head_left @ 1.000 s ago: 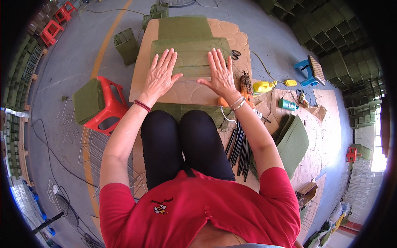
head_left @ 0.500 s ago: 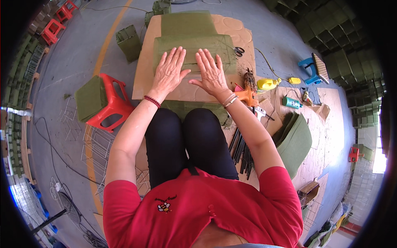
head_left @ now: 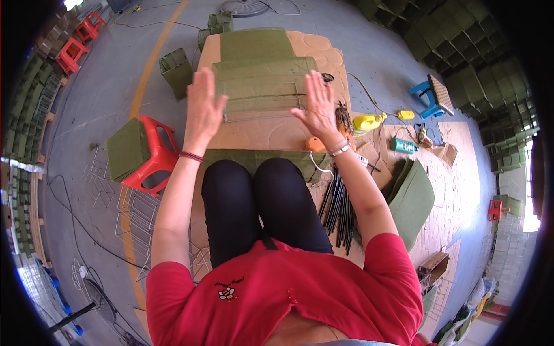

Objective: The worker is attaching green fabric covers to wire frames using a hot glue gun to assemble storage bins or similar products.

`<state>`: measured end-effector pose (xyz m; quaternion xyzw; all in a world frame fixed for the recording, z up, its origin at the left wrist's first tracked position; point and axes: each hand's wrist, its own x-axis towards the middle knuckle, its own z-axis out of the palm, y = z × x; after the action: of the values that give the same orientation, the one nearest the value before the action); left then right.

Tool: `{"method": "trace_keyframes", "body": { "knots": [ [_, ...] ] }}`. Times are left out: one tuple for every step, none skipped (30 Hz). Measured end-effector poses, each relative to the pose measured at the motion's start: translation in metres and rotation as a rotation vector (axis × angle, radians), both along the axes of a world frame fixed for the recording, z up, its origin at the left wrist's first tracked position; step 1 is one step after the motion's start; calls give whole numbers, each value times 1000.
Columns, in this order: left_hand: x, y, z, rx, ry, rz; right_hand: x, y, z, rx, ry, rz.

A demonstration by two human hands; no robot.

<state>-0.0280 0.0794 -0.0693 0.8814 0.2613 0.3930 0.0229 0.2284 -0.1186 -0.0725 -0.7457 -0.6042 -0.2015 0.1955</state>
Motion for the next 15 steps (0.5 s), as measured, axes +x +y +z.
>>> {"method": "trace_keyframes", "body": {
  "knots": [
    [-14, 8, 8, -46, -106, 71, 6, -6, 4, 21, 26, -32],
    [-25, 14, 14, -170, -193, 158, 10, -11, 7, -21, 82, -112],
    [-31, 15, 18, -216, -239, 201, 12, -14, 10, 29, 60, -73],
    [-32, 16, 21, -84, -181, 124, 13, -14, 11, -43, 71, -124],
    [-29, 15, 21, -36, -127, 71, 11, -11, 11, 32, 75, -40],
    [-23, 11, 19, 18, -85, 2, 7, -5, 10, 46, 29, 4],
    [-9, 8, 15, 39, 9, -10, 1, 5, 8, 43, 1, 35],
    [4, 3, 10, 68, 67, -39, -5, 15, 5, 29, -56, 52],
    [17, -1, 6, 97, 146, -57, -11, 26, 3, 41, -54, 66],
    [25, -2, 3, 170, 247, -46, -16, 32, 2, 2, -40, 77],
    [29, -4, 1, 104, 259, -65, -20, 36, 2, -55, -56, 72],
    [31, -8, -2, 77, 299, -59, -23, 37, 2, -194, -51, 33],
    [33, -9, -2, 25, 415, -30, -25, 36, 3, -191, -36, 20],
    [34, -7, -1, 86, 344, -37, -24, 36, 6, -105, -42, 60],
    [32, -9, -1, 91, 383, -11, -26, 33, 6, -94, -35, 74]
  ]
}}
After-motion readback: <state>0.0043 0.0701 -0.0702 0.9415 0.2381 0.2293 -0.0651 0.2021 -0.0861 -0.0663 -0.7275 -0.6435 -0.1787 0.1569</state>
